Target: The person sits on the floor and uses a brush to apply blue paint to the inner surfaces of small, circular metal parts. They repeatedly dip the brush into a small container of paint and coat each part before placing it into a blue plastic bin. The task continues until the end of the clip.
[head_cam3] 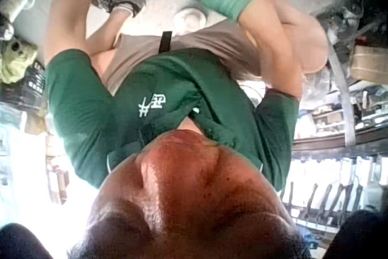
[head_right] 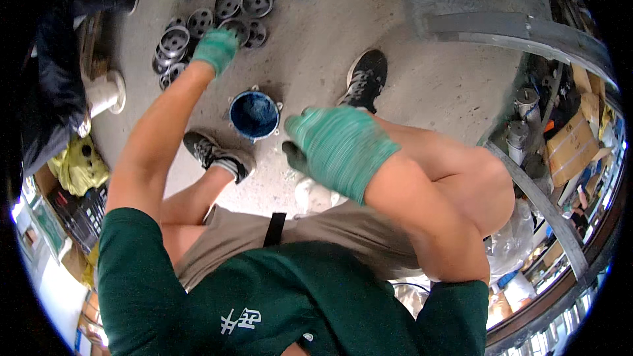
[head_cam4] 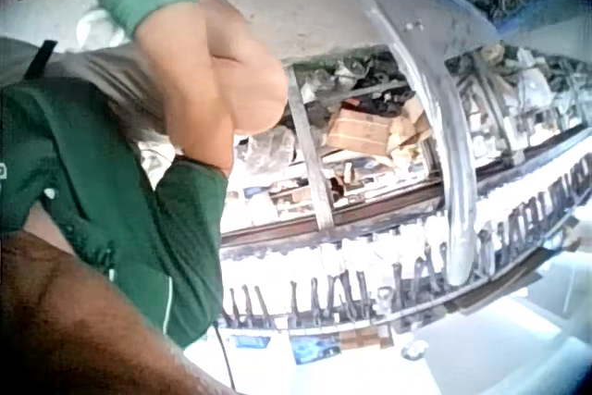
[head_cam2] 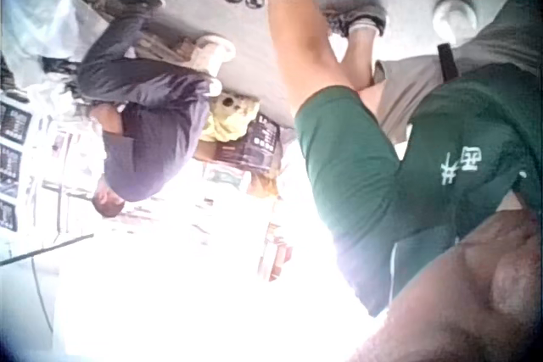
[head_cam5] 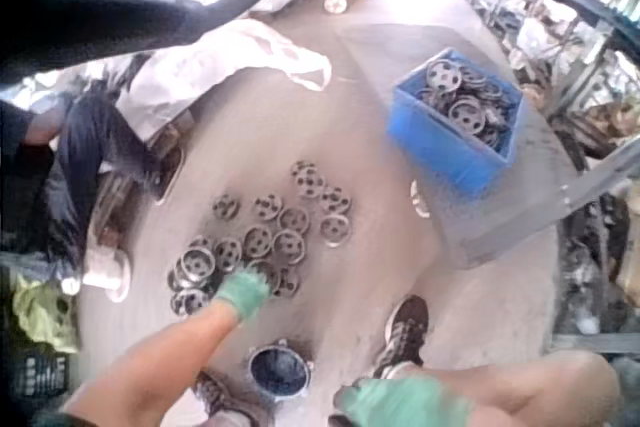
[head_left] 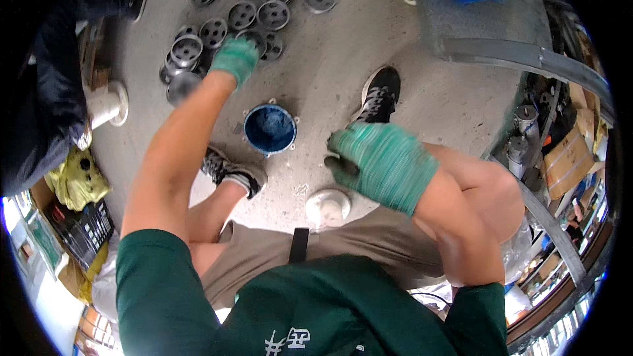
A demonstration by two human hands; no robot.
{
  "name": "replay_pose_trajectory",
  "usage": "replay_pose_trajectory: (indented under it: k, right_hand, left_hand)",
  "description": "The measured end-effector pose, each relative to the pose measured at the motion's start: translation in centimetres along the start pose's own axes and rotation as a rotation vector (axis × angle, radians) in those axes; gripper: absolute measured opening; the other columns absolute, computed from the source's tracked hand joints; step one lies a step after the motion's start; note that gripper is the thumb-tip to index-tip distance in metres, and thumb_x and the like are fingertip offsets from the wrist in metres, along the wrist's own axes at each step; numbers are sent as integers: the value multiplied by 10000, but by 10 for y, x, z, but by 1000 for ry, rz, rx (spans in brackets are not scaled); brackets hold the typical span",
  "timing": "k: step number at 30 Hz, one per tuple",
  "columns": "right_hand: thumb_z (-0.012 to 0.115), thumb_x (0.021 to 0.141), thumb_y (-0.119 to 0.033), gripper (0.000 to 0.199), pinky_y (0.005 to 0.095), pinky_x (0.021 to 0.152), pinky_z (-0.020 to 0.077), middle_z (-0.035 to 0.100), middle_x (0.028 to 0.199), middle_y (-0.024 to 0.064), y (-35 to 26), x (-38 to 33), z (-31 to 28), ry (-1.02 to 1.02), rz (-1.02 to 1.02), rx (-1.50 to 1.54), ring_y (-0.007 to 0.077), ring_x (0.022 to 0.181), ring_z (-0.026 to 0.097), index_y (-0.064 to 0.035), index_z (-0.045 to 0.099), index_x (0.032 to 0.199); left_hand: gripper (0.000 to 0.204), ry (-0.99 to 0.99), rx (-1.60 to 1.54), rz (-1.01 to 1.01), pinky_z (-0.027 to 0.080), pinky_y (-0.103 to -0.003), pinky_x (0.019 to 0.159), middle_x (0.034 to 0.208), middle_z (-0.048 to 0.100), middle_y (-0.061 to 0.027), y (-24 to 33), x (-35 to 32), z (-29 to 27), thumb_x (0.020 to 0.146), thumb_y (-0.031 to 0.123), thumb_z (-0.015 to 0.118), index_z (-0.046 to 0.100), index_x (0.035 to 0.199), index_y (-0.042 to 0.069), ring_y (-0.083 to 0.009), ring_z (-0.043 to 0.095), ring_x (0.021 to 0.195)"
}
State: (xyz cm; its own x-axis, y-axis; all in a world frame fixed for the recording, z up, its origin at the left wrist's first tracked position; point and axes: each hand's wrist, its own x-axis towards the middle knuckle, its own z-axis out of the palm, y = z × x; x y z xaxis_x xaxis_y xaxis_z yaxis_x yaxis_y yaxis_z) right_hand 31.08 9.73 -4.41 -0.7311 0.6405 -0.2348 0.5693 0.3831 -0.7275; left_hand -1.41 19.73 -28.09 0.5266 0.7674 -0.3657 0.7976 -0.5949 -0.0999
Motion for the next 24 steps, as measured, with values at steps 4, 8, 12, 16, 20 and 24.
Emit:
replay_pose_trajectory:
  k: [4, 8, 12, 16, 20, 24]
  right_hand:
    - [713, 904, -233, 251, 381, 663, 541, 674, 827, 206, -9, 21, 20, -88, 164, 191, 331, 714, 673, -7, 666, 1001]
    - [705, 943, -265, 299, 330, 618, 544, 707, 861, 139, -20, 48, 57, -200, 402, 532, 207, 666, 686, 3, 661, 1070]
    - [669, 974, -310, 366, 309, 625, 581, 712, 938, 116, -14, 77, 109, -179, 674, 926, 193, 701, 700, 9, 650, 1153]
    - [674, 960, -263, 450, 332, 645, 603, 723, 979, 169, 37, 103, 182, -94, 749, 877, 239, 814, 731, 61, 598, 1263]
    - [669, 958, -177, 355, 364, 653, 619, 707, 1004, 157, 66, 142, 272, 61, 753, 970, 253, 743, 711, 42, 601, 1229]
    - [677, 950, -135, 318, 384, 679, 624, 692, 1087, 125, 59, 147, 311, 207, 885, 1198, 259, 773, 704, -10, 607, 1234]
  left_hand:
    - [427, -59, -560, -319, 517, -459, 879, 1060, 696, -251, -2, -30, -74, 924, 367, 635, 665, 1125, -8, -373, 680, 993]
    - [468, 67, -1269, -502, 518, -334, 871, 1136, 673, -160, -7, -131, -181, 952, 335, 634, 599, 1254, -22, -241, 650, 1005]
    - [469, 385, -1504, -688, 480, -297, 893, 1073, 669, -77, 13, -240, -273, 953, 348, 641, 619, 1232, -28, -137, 602, 998]
    - [480, 623, -1408, -690, 525, -306, 886, 1067, 677, -104, 30, -301, -283, 934, 340, 690, 614, 1224, -35, -169, 644, 995]
    - [526, 763, -1526, -806, 562, -344, 908, 1154, 665, -118, 37, -328, -254, 959, 344, 672, 568, 1307, -36, -198, 663, 1051]
    - [513, 799, -1508, -849, 584, -374, 900, 1128, 677, -141, 30, -332, -236, 957, 316, 681, 568, 1300, -49, -213, 685, 1017]
